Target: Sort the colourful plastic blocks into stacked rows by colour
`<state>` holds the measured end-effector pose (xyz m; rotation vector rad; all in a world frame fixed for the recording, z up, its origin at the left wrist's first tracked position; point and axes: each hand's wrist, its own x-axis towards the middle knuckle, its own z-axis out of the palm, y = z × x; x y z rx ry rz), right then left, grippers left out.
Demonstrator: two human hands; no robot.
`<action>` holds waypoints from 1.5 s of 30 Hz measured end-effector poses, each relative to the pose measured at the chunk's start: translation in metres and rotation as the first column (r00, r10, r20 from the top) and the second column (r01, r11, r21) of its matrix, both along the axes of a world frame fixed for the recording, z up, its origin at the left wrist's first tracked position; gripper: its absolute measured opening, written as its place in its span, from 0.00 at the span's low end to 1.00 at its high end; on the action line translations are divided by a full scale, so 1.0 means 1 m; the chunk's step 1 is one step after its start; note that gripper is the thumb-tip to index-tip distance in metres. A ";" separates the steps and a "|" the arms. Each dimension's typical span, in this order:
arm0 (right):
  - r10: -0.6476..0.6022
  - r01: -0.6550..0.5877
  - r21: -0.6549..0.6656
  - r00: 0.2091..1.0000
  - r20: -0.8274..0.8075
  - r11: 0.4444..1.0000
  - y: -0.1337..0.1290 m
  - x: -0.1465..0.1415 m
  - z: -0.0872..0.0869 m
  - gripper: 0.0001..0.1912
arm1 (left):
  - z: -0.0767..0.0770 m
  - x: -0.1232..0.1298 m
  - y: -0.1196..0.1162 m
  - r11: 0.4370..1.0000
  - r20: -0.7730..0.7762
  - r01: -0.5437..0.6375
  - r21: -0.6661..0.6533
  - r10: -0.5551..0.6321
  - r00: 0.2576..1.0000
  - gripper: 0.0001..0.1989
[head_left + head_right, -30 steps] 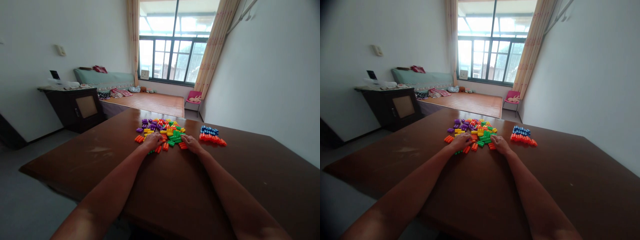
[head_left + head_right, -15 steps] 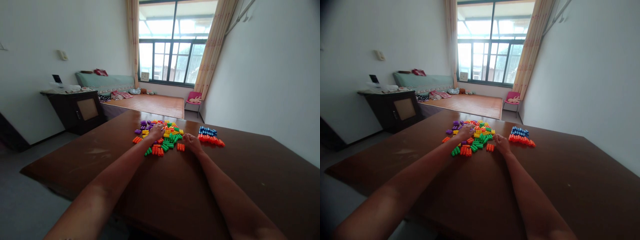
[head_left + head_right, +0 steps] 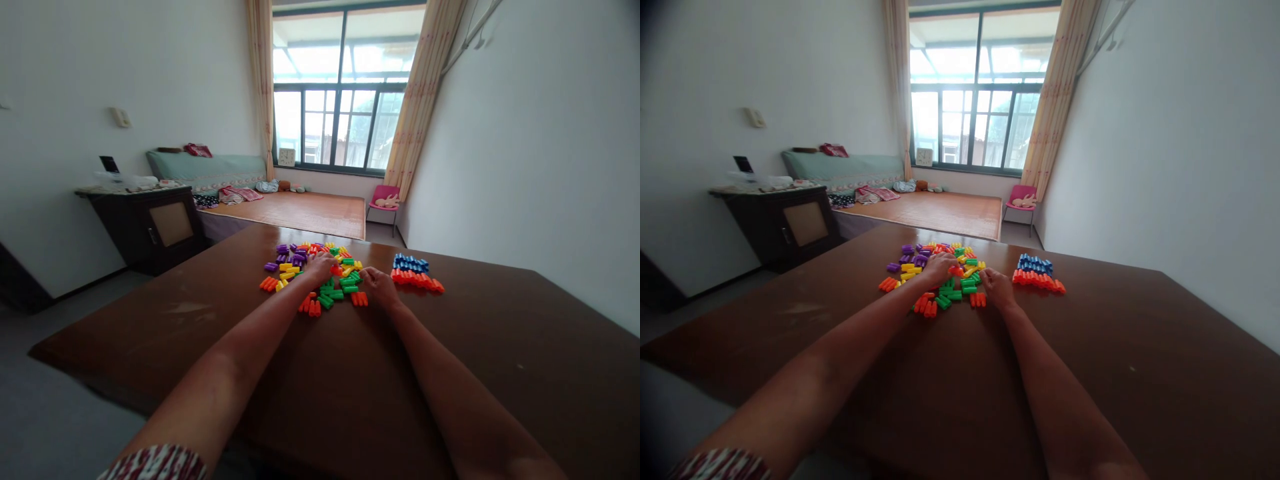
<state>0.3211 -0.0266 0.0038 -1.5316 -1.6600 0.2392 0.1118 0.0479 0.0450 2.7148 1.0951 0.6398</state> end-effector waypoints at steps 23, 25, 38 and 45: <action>-0.455 0.670 -0.002 0.501 -0.736 0.742 -0.027 0.164 -0.004 0.23 | -0.035 -0.044 -0.046 0.955 0.294 -0.039 0.292 -0.051 0.954 0.17; -0.577 0.756 -0.034 0.469 -0.669 0.654 -0.035 0.186 -0.019 0.22 | -0.036 -0.044 -0.044 0.953 0.289 -0.034 0.300 -0.057 0.956 0.17; -0.781 0.797 -0.086 0.555 -0.288 0.598 -0.029 0.194 -0.036 0.17 | -0.038 -0.049 -0.036 0.962 0.281 -0.078 0.261 0.002 0.960 0.16; -0.825 0.843 -0.011 0.524 -0.210 0.538 -0.028 0.178 -0.024 0.22 | -0.031 -0.059 -0.024 0.949 0.329 -0.268 0.167 0.203 0.922 0.16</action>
